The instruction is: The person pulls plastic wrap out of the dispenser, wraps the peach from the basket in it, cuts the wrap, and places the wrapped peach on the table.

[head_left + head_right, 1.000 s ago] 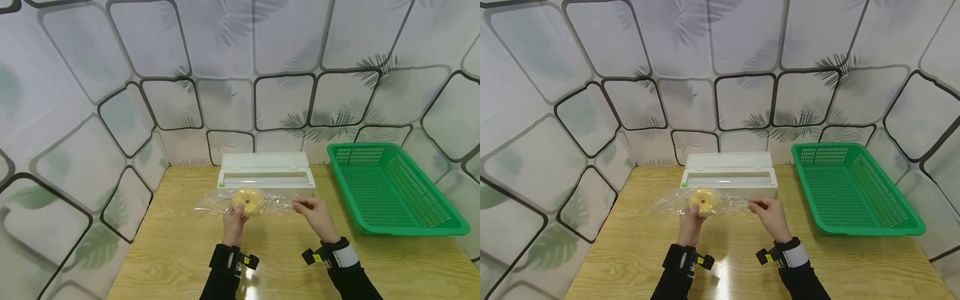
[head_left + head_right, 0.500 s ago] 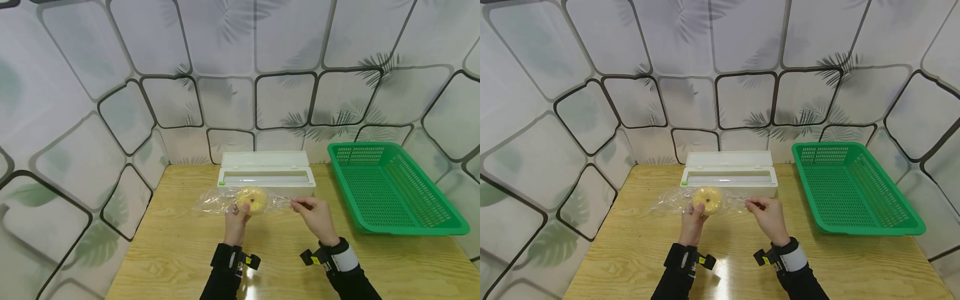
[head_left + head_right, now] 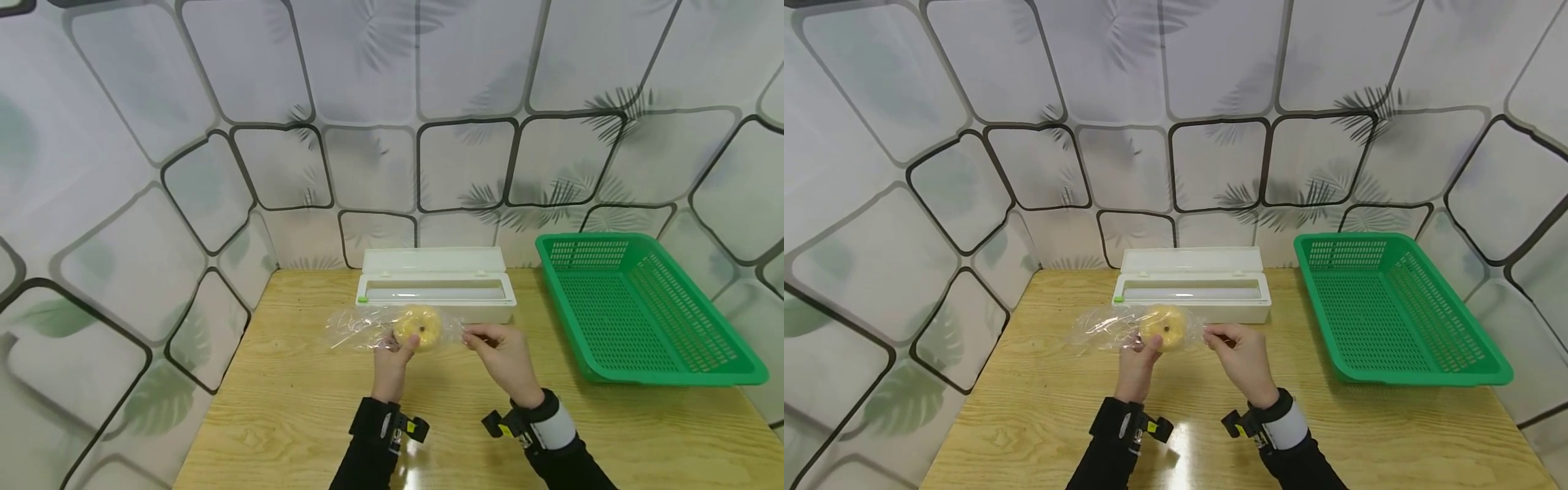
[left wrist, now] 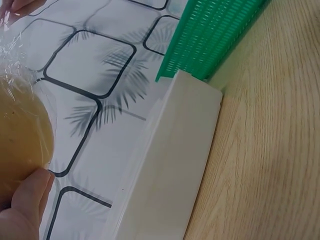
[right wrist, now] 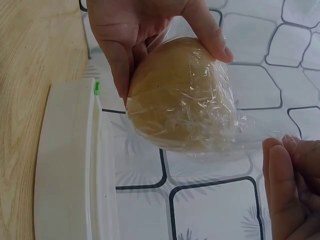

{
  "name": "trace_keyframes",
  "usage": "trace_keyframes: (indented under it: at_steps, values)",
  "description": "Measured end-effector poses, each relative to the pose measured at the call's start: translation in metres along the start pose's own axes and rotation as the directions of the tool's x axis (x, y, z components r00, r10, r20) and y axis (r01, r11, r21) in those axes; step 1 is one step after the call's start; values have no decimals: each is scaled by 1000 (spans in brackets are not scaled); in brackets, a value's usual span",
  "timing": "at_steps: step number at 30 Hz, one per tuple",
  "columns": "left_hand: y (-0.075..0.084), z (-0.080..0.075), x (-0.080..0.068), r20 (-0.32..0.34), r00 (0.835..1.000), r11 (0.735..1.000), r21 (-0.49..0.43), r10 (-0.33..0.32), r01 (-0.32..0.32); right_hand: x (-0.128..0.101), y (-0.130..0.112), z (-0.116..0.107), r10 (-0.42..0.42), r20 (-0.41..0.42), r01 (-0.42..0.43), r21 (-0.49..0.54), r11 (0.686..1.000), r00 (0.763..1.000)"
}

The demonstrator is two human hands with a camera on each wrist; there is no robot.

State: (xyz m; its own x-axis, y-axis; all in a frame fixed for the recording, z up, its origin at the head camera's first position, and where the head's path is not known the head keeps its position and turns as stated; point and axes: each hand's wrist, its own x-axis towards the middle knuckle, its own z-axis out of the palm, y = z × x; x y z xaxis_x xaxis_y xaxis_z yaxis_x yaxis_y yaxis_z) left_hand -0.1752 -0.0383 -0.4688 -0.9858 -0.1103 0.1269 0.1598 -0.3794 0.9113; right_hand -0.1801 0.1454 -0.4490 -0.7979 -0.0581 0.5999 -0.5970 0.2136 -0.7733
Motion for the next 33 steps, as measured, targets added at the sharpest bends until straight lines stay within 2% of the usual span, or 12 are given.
trace_keyframes:
  at_steps: [1,2,7,11,17,21,25,33]
  values:
    - [-1,0,0,3,1000,1000,16,1,-1,5,-23,1,23,-5,-23,-45,999,1000]
    - [-1,1,0,6,1000,1000,27,2,-3,6,-35,2,52,1,-52,-92,994,999]
    - [-3,4,0,28,999,999,31,15,-16,12,-65,8,114,11,-111,-155,982,993]
    - [-3,7,-1,40,998,999,18,42,-42,15,-82,12,113,13,-110,-174,979,993]
    - [-3,13,-3,20,999,999,30,29,-30,11,-62,17,82,27,-75,-202,976,996]
    - [-1,16,-4,6,1000,996,93,16,-16,8,-46,20,79,44,-68,-211,975,996]
    - [0,17,-6,-1,1000,990,144,-1,1,7,-44,22,75,45,-65,-205,977,996]
    - [2,17,-6,-6,998,970,234,60,-57,6,-37,27,91,52,-78,-220,972,994]
